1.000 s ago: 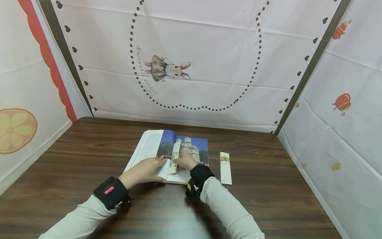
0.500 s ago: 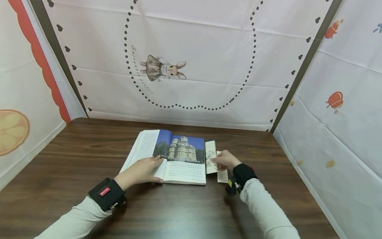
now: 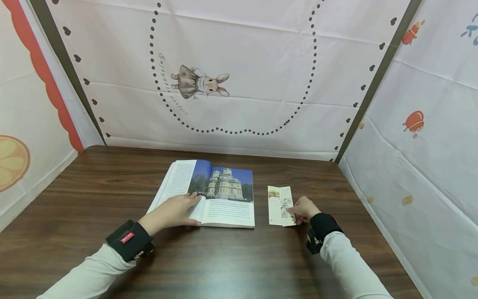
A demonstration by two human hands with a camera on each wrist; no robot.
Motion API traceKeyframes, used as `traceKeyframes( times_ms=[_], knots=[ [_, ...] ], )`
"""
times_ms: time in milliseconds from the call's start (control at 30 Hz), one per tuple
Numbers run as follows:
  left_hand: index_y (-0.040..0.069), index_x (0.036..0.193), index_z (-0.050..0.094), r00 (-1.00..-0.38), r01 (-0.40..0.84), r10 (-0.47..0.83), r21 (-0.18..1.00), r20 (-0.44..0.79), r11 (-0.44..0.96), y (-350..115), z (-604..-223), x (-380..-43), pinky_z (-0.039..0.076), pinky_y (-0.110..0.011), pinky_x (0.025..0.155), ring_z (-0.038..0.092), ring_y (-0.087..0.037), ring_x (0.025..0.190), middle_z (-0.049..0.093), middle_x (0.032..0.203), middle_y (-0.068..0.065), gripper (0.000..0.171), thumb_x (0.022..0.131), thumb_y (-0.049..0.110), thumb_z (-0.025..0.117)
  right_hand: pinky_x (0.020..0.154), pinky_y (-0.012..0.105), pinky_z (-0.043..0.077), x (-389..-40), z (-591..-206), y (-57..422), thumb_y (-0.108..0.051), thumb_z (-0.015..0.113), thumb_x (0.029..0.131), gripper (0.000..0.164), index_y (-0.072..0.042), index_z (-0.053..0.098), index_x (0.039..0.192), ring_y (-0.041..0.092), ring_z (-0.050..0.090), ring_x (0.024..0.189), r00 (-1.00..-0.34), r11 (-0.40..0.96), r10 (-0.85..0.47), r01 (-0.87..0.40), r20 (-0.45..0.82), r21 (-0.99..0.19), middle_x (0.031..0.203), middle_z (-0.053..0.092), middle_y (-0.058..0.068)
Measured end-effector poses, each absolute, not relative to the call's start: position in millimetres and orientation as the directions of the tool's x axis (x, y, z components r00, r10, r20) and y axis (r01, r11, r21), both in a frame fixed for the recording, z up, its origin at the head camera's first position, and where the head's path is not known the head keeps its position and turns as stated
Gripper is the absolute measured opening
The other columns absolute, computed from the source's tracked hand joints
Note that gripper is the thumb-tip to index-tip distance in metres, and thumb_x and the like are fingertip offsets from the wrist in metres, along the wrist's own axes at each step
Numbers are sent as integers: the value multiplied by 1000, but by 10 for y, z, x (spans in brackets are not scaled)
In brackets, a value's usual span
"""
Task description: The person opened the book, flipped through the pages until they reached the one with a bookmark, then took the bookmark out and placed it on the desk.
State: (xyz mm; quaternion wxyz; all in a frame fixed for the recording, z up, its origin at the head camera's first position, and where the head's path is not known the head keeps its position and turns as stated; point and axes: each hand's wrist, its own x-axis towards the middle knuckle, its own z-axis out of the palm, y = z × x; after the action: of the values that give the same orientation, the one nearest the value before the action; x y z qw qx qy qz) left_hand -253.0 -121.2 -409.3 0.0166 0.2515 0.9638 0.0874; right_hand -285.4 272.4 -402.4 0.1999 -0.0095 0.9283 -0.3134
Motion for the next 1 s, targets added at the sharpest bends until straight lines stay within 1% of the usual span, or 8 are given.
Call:
traceKeyframes(
  times_ms=[167,467,567,667,767,867,933,1000],
  knots=[
    [-3,131,51,-874,480,486,192,16,856,-1227,-4115,-2539,45,-50,96,53,-41,119,50,134,-27,83,73,50,75,42,19,32,-2888,-4090,2671,-24,66,87,40,-8,53,53,7,45,39,-946,887,-61,95,-318,-453,42,48,-5],
    [-4,128,54,-875,480,483,204,38,853,-1229,-4100,-2507,47,-49,93,58,-41,112,54,130,-27,81,70,48,77,43,21,34,-2923,-4177,2654,-25,69,85,34,-4,58,59,10,48,41,-960,904,-66,57,-271,-424,45,51,-1],
    [-4,127,55,-873,483,486,204,38,852,-1223,-4091,-2490,47,-48,92,59,-40,110,55,128,-27,80,70,49,77,46,23,35,-2928,-4107,2554,-25,68,86,30,-2,60,69,13,49,46,-971,920,-80,14,-223,-392,52,53,1],
    [-4,126,55,-871,487,490,201,37,850,-1219,-4097,-2473,48,-48,91,59,-40,110,56,128,-27,81,70,50,77,55,30,45,-2900,-4006,2338,-26,65,88,29,2,62,89,19,58,63,-973,916,-192,-131,-128,-379,71,62,8],
    [-3,128,55,-874,481,484,190,33,856,-1219,-4107,-2468,48,-48,91,58,-40,112,54,129,-27,81,70,50,77,81,43,51,-2854,-3930,2044,-31,66,86,48,6,58,115,31,63,96,-905,863,-419,-373,-72,-340,106,65,19],
    [-3,128,54,-878,476,478,174,35,862,-1219,-4100,-2464,47,-49,92,57,-41,113,53,131,-27,82,69,50,77,101,52,40,-2790,-3911,1777,-42,70,80,77,6,45,134,39,48,125,-796,792,-593,-550,-119,-265,136,50,25],
    [-3,128,54,-875,482,483,168,40,860,-1214,-4093,-2462,47,-49,93,57,-42,113,53,131,-28,82,69,49,78,103,53,38,-2759,-3934,1656,-49,72,75,88,5,41,138,39,44,129,-748,764,-644,-616,-160,-191,142,43,25],
    [-3,129,53,-873,486,487,164,37,858,-1207,-4090,-2459,47,-49,94,56,-42,114,52,132,-28,82,69,49,78,104,55,36,-2735,-3955,1594,-52,74,72,94,3,40,140,39,42,131,-740,765,-644,-625,-195,-154,145,39,25]
  ],
)
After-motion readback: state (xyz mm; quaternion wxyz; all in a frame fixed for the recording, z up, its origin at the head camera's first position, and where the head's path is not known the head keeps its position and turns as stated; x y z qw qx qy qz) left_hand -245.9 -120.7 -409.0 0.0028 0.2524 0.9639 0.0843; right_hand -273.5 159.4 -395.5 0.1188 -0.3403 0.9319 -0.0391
